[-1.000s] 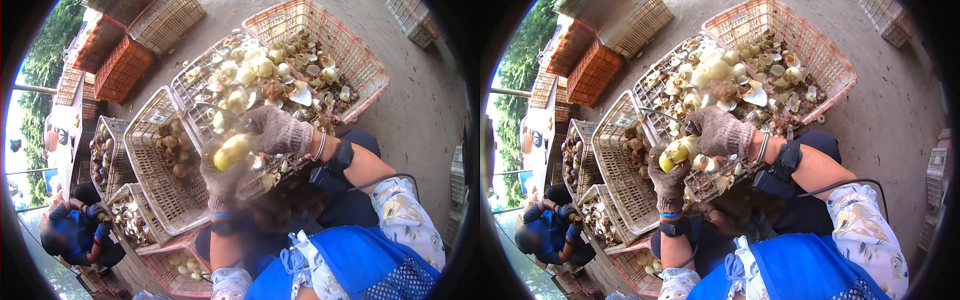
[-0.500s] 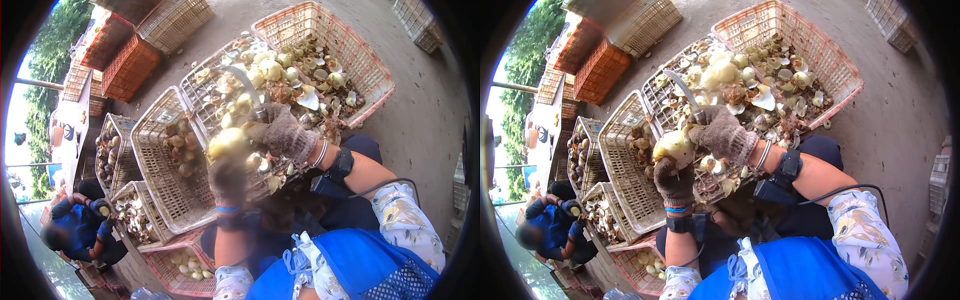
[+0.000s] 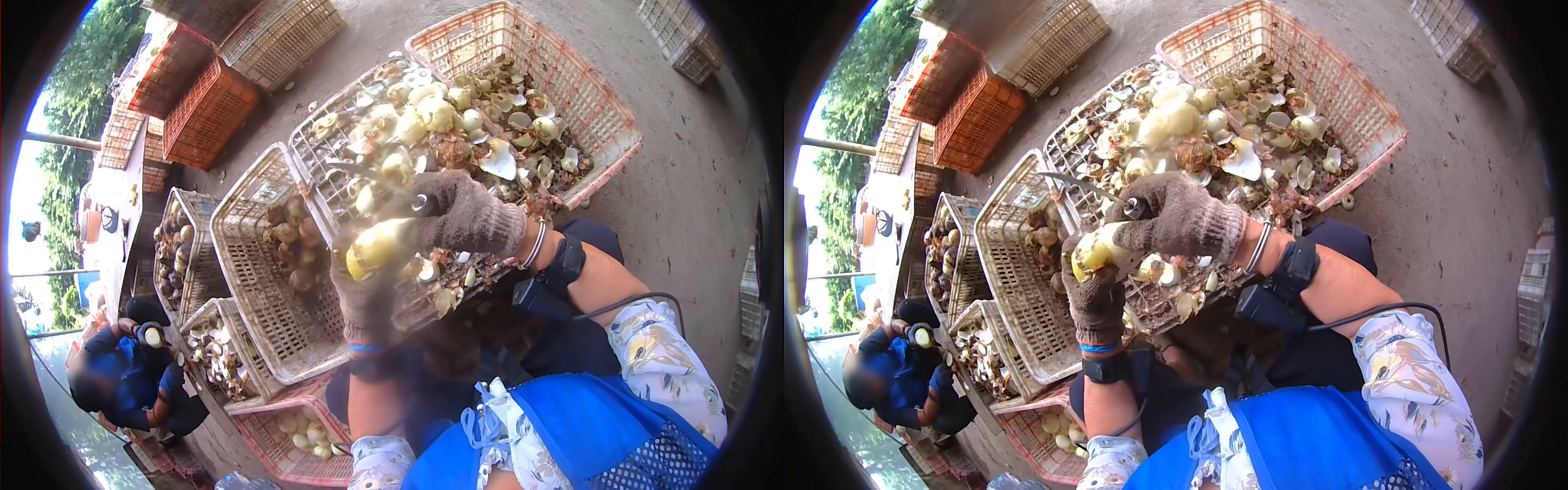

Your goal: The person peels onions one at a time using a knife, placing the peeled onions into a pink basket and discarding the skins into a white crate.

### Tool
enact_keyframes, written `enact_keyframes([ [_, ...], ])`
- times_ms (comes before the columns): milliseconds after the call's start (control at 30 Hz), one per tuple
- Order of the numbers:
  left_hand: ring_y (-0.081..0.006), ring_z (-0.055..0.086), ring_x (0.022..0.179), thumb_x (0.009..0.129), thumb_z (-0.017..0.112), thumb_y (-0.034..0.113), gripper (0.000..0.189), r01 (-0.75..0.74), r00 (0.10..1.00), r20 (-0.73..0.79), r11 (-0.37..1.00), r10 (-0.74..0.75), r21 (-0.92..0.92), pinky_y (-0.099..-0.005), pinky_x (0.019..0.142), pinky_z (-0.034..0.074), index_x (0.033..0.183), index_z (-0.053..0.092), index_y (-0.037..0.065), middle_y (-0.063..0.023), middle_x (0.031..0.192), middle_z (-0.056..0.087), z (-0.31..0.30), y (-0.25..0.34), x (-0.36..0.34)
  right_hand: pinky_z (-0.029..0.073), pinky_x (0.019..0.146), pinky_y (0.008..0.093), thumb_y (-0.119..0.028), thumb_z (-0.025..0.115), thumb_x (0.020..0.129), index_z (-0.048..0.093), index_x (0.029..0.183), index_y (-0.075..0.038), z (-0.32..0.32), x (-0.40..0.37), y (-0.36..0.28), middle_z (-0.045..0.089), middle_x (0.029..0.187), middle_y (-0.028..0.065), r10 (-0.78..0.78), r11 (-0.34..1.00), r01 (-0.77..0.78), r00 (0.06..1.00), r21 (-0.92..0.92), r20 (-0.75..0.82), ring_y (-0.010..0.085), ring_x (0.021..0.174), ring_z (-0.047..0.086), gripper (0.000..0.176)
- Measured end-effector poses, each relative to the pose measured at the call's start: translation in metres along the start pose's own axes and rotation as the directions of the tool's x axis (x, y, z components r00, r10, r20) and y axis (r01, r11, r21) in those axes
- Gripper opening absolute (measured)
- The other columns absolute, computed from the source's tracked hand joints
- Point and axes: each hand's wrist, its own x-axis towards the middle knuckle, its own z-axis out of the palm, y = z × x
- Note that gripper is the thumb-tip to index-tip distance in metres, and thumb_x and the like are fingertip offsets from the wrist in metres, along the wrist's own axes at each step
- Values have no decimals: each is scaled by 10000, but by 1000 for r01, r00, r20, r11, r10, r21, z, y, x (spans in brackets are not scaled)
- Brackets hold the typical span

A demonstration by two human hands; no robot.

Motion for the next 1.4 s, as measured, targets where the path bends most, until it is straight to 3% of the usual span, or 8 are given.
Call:
enact_keyframes([
  [333,-319,570,1113,711,619,204,554,-60,975,-212,998,64,25,-460,942,491,1241,537,65,-103,1180,595,-37,-43,0,510,562,280,-206,687,818,667,974,-10,2,11,12,630,725,44,207,946,-288,891,-149,-405,100,618,592,251],
  [600,-305,564,1135,707,647,167,594,-85,990,-124,985,67,-149,-454,967,478,1275,514,55,-115,1175,592,-13,-7,-2,527,605,341,-300,721,816,620,1051,-2,0,3,5,638,703,77,-189,900,171,982,-401,-5,214,627,616,393],
  [667,-287,570,1119,674,698,144,657,-170,984,30,972,177,-160,-433,978,473,1287,484,47,-120,1176,587,-4,1,-1,483,484,293,-294,713,824,618,1017,9,9,0,-14,627,688,52,373,905,-366,928,218,6,146,545,582,372],
  [933,-185,643,920,822,665,12,322,-194,981,-44,974,190,-118,-311,767,552,1121,546,15,-119,996,653,16,2,-3,455,435,248,-201,659,810,652,934,4,0,-1,-11,661,677,67,340,939,-342,940,49,34,95,498,570,240],
  [1133,-318,548,1171,707,652,253,606,-8,991,-135,999,2,-40,-504,999,454,1269,526,64,-132,1240,570,-7,-32,5,460,473,256,-148,695,799,671,892,-34,-2,1,5,633,647,44,412,880,-364,904,304,-110,104,523,567,148],
  [1267,-299,565,1146,726,611,212,520,-148,989,35,938,144,312,-478,952,498,1210,558,32,-124,1152,613,-2,-6,5,536,638,293,-228,813,755,661,1045,-33,0,-8,-10,697,835,41,40,997,-29,986,75,-162,137,705,656,380],
  [1300,-280,583,1107,721,611,181,522,93,995,-2,977,-95,-192,-440,919,523,1215,550,22,-112,1108,619,8,13,-2,535,674,293,-212,817,750,658,1053,-40,2,-10,-18,699,861,41,-70,997,74,990,32,-122,138,742,655,383],
  [1400,-260,595,1074,712,619,164,538,140,989,56,990,-138,-36,-400,908,528,1223,542,15,-103,1083,614,17,19,-5,521,709,282,-132,783,766,652,1012,-33,5,-4,4,693,859,32,-410,903,386,905,-188,-112,126,781,626,296],
])
